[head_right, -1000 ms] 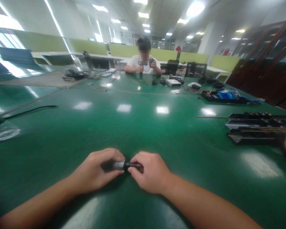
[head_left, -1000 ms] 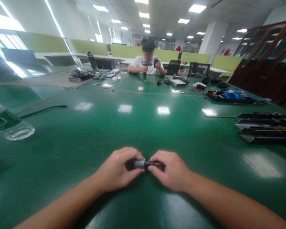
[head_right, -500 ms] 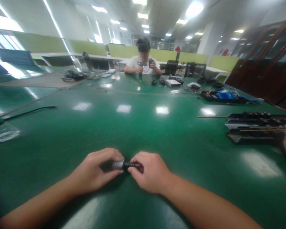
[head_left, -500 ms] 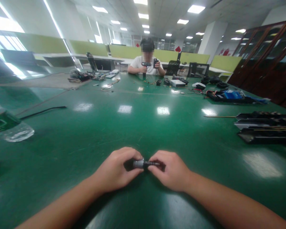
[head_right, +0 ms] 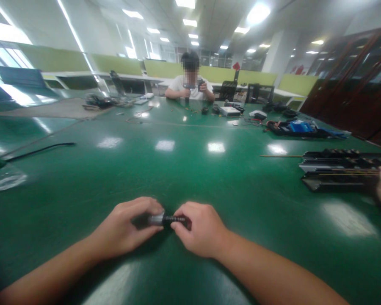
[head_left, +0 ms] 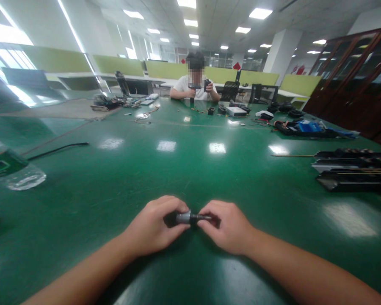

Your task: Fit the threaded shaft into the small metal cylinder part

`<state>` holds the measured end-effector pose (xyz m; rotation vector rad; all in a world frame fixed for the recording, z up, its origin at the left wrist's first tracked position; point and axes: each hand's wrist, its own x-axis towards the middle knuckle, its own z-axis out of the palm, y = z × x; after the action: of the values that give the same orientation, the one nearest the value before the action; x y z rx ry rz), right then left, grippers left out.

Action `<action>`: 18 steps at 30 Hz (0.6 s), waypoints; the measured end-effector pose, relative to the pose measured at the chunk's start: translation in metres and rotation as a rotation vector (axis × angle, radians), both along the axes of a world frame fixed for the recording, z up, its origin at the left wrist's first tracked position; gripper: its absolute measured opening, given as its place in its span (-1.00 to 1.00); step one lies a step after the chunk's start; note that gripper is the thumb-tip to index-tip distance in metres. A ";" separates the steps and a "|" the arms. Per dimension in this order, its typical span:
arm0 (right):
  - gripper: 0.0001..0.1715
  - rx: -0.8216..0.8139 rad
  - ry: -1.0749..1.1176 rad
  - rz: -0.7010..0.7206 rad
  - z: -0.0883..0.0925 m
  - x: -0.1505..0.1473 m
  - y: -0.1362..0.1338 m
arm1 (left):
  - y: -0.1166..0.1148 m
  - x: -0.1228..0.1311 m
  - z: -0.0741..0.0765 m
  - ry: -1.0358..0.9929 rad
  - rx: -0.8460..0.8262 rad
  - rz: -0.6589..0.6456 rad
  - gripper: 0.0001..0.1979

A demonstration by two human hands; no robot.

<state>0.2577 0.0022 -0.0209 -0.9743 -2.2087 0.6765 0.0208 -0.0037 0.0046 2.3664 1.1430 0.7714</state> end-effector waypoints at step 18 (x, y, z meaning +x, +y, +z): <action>-0.94 0.004 -0.001 -0.015 -0.001 0.001 0.003 | 0.003 -0.005 -0.001 0.000 0.020 0.010 -0.91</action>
<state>0.2587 0.0050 -0.0219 -0.9886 -2.2007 0.6643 0.0156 -0.0006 0.0032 2.3790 1.1527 0.7894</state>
